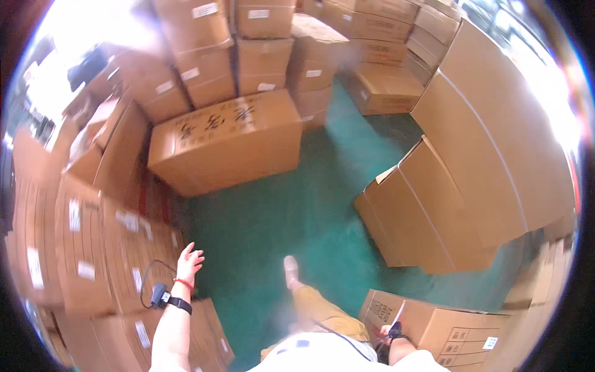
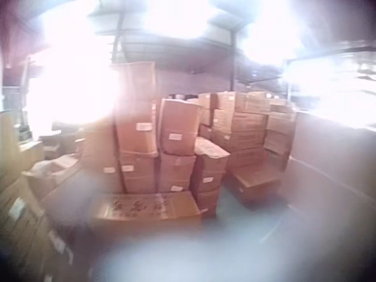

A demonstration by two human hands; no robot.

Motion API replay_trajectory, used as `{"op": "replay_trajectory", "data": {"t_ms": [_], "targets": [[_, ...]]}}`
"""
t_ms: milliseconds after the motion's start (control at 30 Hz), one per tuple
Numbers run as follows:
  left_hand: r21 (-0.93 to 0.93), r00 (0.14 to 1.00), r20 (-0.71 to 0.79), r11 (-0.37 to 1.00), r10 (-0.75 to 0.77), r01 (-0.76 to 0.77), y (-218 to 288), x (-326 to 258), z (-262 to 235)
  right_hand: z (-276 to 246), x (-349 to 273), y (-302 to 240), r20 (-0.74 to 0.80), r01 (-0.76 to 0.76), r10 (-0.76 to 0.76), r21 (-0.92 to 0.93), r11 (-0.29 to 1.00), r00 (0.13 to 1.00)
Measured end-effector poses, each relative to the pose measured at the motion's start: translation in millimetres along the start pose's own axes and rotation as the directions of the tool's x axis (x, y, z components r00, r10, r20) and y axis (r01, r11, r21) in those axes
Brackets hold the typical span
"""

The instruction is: The recorder assembles a large cardboard box, tapes it, and fills it with smaller shoeboxes containing finished shoes from an assembly line.

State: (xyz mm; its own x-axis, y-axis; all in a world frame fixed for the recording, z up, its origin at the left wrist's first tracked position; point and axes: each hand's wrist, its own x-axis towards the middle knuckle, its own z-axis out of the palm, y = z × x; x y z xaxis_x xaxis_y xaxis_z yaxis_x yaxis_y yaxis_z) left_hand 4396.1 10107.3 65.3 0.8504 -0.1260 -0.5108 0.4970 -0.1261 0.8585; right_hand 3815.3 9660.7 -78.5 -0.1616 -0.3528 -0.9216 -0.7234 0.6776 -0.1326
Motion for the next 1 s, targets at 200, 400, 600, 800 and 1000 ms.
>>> {"op": "replay_trajectory", "data": {"t_ms": [200,400,600,800,1000], "targets": [[0.131,0.956,0.278,0.99,-0.095,0.06,92.0,159.0,70.3,33.5,28.3,-51.2,-0.131,0.109,-0.082,0.215,0.97,0.988],[0.304,0.954,0.138,0.928,-0.265,0.213,159.4,283.8,90.3,118.6,-23.7,-72.7,0.177,-0.505,0.49,0.511,0.696,0.854],[0.347,0.875,0.446,0.937,-0.19,0.027,252.6,438.3,221.6,228.5,-87.3,-172.9,0.077,-0.281,0.276,0.442,0.852,0.958],[0.322,0.651,0.731,0.945,-0.206,-0.062,330.1,451.4,410.3,302.3,-190.5,-327.7,0.085,-0.156,0.131,0.576,0.802,0.988],[0.442,0.354,0.859,0.885,-0.369,-0.149,359.3,409.9,558.4,325.2,-193.0,-394.0,0.097,-0.212,0.19,0.546,0.811,0.977]]}}
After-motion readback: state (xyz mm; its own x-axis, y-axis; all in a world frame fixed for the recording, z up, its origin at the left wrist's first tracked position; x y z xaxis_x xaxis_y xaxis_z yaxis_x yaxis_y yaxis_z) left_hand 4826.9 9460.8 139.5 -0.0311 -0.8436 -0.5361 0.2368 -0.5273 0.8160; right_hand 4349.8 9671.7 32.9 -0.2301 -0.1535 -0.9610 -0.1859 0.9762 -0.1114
